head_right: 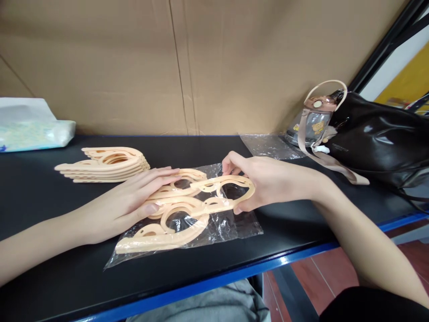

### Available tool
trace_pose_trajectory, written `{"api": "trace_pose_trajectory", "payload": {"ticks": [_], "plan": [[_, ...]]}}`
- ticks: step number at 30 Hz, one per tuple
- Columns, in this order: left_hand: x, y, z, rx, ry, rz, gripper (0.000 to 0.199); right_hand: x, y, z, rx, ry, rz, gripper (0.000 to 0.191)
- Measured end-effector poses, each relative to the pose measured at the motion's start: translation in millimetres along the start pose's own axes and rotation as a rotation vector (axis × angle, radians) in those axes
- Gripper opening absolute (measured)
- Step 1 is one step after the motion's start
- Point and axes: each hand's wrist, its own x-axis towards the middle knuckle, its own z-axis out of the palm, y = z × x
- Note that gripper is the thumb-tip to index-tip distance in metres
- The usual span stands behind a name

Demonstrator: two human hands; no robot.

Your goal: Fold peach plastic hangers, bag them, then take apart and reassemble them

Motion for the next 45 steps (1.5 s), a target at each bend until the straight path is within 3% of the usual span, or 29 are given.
{"api": "trace_pose_trajectory", "payload": {"ticks": [6, 15, 20, 22, 26, 33, 40, 45], "plan": [[-1, 1, -0.2, 0.002, -0.004, -0.033, 0.055, 8, -9, 17, -0.002, -0.011, -0.030, 0.053], [1, 4, -2.8, -0.036, 0.014, 0.020, 0.052, 13, -5, 23, 0.110, 0.005, -0.117, 0.058], [1, 7, -5.7, -0.081, 0.003, 0.059, 0.049, 13, 10, 17, 0.146, -0.092, -0.115, 0.090], [1, 7, -5.6, -0.079, 0.002, 0.055, 0.050, 12, 14, 13, 0.146, -0.125, -0.092, 0.094], [1, 7, -4.9, -0.084, -0.005, 0.079, 0.050, 15, 15, 16, 0.210, -0.122, -0.120, 0.090], [2, 5, -5.0, -0.103, -0.043, 0.117, 0.048, 22, 7, 39, 0.190, -0.015, -0.164, 0.083], [4, 9, -6.6, -0.102, -0.024, 0.174, 0.066, 21, 7, 34, 0.351, -0.078, -0.179, 0.079], [3, 10, -6.3, -0.107, -0.017, 0.120, 0.066, 23, 0, 40, 0.370, -0.022, -0.181, 0.075]]}}
